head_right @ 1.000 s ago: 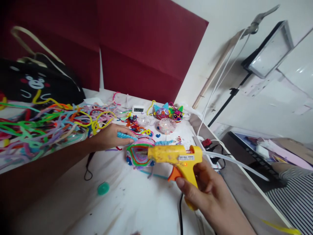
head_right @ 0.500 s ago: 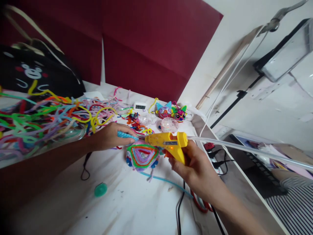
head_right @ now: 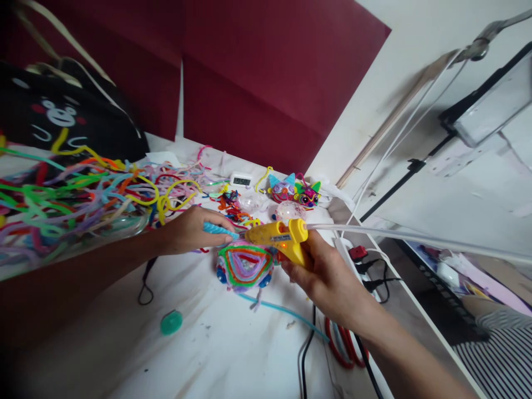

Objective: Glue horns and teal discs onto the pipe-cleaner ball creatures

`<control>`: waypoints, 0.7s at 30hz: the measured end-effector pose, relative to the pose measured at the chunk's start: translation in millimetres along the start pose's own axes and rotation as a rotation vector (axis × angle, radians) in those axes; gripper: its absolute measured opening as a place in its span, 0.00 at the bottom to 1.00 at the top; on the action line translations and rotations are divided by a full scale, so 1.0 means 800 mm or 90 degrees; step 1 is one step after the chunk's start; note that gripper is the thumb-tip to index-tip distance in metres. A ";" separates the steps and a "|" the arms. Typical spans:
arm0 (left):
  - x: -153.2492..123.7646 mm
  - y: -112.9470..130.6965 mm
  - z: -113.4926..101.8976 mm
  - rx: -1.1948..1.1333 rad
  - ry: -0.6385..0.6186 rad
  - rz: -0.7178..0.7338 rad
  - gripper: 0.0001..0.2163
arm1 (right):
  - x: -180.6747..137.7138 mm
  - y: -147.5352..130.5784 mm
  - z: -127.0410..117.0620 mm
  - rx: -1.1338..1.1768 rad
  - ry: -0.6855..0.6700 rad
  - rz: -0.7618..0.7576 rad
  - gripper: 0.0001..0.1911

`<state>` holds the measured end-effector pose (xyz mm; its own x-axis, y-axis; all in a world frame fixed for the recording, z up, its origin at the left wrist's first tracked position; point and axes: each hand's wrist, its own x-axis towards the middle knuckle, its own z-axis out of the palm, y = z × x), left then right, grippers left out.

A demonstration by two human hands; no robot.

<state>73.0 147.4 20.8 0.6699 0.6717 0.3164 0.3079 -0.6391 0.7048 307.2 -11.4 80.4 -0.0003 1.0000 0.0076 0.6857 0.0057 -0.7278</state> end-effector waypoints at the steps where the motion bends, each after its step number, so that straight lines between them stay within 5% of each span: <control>1: 0.000 0.000 0.001 0.001 0.003 0.000 0.11 | 0.001 0.000 0.000 -0.004 0.001 -0.002 0.12; 21: -0.002 -0.002 0.000 -0.023 0.010 0.016 0.10 | 0.012 -0.010 -0.002 -0.036 -0.024 -0.014 0.11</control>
<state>71.2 146.9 19.3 0.6668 0.6610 0.3442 0.2657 -0.6424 0.7189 302.7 -2.3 87.3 -0.0424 0.9991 -0.0037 0.7249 0.0282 -0.6883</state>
